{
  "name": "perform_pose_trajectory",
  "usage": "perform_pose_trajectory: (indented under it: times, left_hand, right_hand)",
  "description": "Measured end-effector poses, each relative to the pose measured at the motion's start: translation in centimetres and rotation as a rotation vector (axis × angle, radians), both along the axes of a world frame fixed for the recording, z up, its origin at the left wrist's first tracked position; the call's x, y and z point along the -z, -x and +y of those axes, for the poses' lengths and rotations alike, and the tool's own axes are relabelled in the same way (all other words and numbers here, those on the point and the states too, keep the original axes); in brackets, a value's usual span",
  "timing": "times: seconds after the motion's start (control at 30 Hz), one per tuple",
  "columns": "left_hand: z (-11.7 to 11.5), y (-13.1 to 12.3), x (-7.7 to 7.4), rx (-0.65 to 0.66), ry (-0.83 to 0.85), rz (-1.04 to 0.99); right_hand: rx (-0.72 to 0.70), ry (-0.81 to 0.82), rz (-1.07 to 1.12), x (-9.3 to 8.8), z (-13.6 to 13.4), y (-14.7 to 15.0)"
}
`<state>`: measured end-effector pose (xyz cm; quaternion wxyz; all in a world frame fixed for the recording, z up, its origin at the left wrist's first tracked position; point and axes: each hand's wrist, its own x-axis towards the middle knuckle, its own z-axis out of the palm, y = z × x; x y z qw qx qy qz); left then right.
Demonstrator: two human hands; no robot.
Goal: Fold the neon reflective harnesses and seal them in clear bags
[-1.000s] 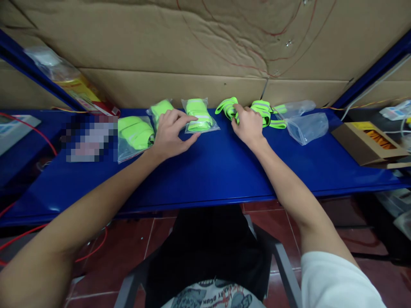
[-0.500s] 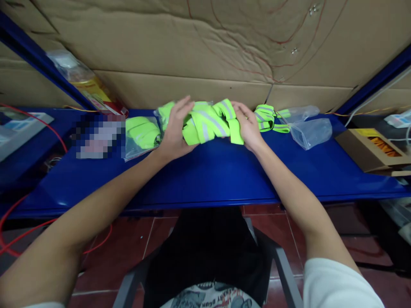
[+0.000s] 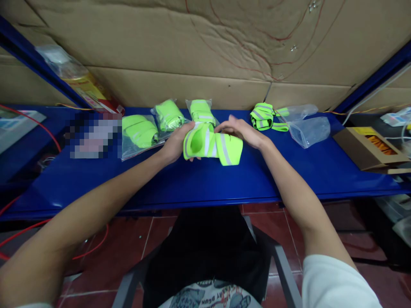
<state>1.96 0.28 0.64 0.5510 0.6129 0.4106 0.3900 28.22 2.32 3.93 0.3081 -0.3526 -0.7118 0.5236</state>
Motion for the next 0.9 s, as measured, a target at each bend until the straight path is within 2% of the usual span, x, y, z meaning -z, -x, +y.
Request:
perform_pose_trajectory:
  times: [0.1, 0.2, 0.3, 0.37, 0.5, 0.57, 0.73, 0.83, 0.9]
  left_hand:
    - [0.0, 0.0, -0.2, 0.084, 0.288, 0.088]
    - [0.0, 0.1, -0.8, 0.108, 0.313, 0.013]
    - [-0.2, 0.0, -1.1, 0.094, 0.196, -0.079]
    - [-0.6, -0.3, -1.1, 0.096, 0.029, -0.066]
    - [-1.4, -0.6, -0.4, 0.078, -0.403, 0.118]
    - [-1.6, -0.6, 0.0, 0.058, -0.509, 0.219]
    - [-1.3, -0.3, 0.7, 0.174, -0.559, 0.236]
    - [-1.0, -0.1, 0.6, 0.237, -0.536, 0.168]
    - [-0.6, 0.1, 0.4, 0.234, -0.505, 0.076]
  right_hand:
    - [-0.150, -0.085, -0.008, 0.5, 0.0, 0.1]
    - [-0.159, -0.024, -0.082, 0.6, -0.3, 0.5]
    - [-0.112, 0.093, -0.136, 0.7, -0.7, 0.7]
    - [-0.076, 0.111, -0.102, 0.9, -0.9, 0.8]
    - [0.027, 0.013, 0.081, 0.9, -0.9, 1.4]
    - [0.106, -0.042, 0.133, 0.7, -1.0, 1.7]
    - [0.247, -0.167, 0.087, -0.1, -1.1, 1.6]
    - [0.392, -0.239, 0.133, -0.9, -0.8, 1.3]
    - [0.489, -0.251, 0.192, -2.1, -0.4, 1.3]
